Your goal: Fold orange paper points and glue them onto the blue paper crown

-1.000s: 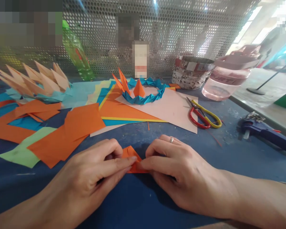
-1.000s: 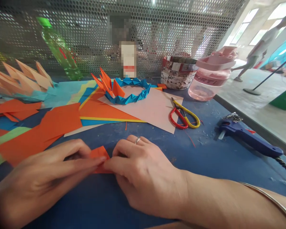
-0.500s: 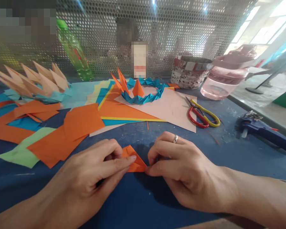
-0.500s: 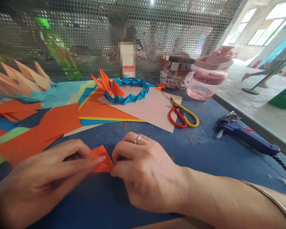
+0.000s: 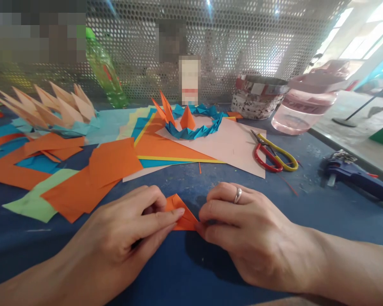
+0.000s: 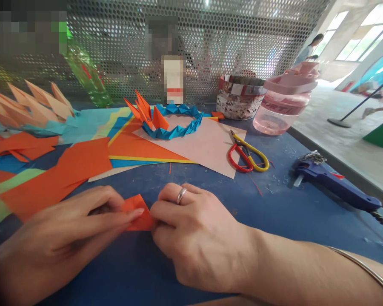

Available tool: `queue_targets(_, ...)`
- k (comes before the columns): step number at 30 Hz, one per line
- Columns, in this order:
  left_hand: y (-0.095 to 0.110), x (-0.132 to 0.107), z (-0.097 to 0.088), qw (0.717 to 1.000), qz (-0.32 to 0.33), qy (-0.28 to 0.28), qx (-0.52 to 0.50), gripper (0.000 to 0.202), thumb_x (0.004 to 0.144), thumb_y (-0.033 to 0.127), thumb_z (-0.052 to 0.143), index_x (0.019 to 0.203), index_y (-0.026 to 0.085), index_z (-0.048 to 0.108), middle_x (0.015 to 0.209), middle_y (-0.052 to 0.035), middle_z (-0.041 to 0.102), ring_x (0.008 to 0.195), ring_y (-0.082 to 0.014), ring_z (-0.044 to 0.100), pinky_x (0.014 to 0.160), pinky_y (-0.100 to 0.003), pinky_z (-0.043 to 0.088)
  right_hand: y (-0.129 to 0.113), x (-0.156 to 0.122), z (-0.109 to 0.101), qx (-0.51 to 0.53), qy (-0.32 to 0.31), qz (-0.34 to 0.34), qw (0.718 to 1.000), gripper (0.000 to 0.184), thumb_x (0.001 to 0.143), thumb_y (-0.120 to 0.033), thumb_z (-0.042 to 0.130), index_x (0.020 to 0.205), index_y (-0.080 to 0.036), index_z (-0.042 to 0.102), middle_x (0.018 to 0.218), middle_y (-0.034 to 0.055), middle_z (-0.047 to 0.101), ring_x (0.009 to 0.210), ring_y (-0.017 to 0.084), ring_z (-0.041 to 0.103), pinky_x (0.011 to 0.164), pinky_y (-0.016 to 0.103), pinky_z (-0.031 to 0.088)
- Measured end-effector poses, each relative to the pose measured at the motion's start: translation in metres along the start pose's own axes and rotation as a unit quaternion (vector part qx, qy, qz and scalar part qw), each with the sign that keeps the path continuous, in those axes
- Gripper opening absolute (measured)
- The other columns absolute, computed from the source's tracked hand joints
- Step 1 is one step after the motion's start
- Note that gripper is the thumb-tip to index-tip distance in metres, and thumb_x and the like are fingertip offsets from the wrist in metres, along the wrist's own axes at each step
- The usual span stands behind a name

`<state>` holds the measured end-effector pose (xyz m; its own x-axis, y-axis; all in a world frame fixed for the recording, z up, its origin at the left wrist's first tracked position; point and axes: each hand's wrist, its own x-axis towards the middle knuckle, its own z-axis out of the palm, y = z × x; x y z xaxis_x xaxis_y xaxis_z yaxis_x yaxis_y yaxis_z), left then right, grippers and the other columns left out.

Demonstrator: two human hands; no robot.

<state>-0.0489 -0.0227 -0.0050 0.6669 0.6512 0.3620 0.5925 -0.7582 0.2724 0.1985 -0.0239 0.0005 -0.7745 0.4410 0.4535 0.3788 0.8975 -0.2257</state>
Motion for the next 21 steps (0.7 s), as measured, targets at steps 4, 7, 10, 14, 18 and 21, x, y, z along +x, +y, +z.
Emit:
queue_targets(4,0.001,-0.001,0.001,1.0,-0.007,0.004,0.004,0.017,0.095,0.019,0.052,0.095,0.024,0.068,0.082,0.0019,0.055,0.07,-0.0076,0.053,0.06,-0.018,0.042,0.001,0.0,-0.002,-0.011,0.011,-0.018,1.0,0.027,0.08,-0.001,0.046,0.065,-0.013,0.065,0.075,0.0053,0.063,0.075,0.017,0.051,0.074,0.031,0.05)
queue_targets(7,0.004,-0.001,0.001,1.0,-0.022,0.009,-0.001,0.018,0.096,0.02,0.051,0.095,0.025,0.069,0.082,0.0019,0.055,0.07,-0.008,0.053,0.06,-0.02,0.042,0.001,-0.001,-0.002,-0.022,0.008,-0.024,0.999,0.028,0.082,-0.002,0.046,0.066,-0.015,0.064,0.075,0.0047,0.064,0.076,0.017,0.052,0.074,0.031,0.049)
queue_targets(10,0.006,0.0,0.001,0.999,-0.026,0.014,-0.014,0.019,0.096,0.019,0.051,0.092,0.024,0.069,0.081,0.0017,0.056,0.069,-0.0081,0.053,0.059,-0.02,0.042,0.001,-0.002,-0.001,-0.023,0.012,-0.015,1.0,0.024,0.083,-0.007,0.047,0.086,-0.014,0.07,0.09,0.0067,0.069,0.084,0.019,0.055,0.077,0.034,0.049)
queue_targets(14,0.006,0.0,0.0,0.999,-0.025,0.012,-0.024,0.019,0.096,0.021,0.051,0.092,0.023,0.069,0.081,0.0011,0.056,0.07,-0.0086,0.054,0.06,-0.021,0.043,-0.001,-0.001,0.001,-0.017,-0.024,-0.014,0.999,0.038,0.082,-0.009,0.05,0.117,-0.012,0.065,0.114,0.0074,0.069,0.102,0.021,0.056,0.087,0.037,0.048)
queue_targets(18,0.007,-0.001,-0.001,1.0,-0.025,-0.002,0.001,0.021,0.097,0.019,0.049,0.095,0.024,0.069,0.083,0.0001,0.057,0.072,-0.011,0.054,0.06,-0.022,0.042,-0.001,-0.001,0.002,0.01,-0.045,-0.01,0.999,0.035,0.083,-0.007,0.05,0.114,-0.011,0.066,0.111,0.0068,0.07,0.104,0.02,0.056,0.089,0.036,0.047)
queue_targets(21,0.012,-0.005,-0.003,0.998,-0.004,0.034,0.047,0.022,0.094,0.013,0.05,0.093,0.023,0.069,0.092,-0.0025,0.06,0.081,-0.0144,0.055,0.068,-0.026,0.043,-0.002,-0.001,0.002,0.028,-0.049,-0.004,0.998,0.033,0.082,-0.007,0.051,0.111,-0.011,0.067,0.104,0.006,0.07,0.101,0.02,0.056,0.089,0.036,0.046)
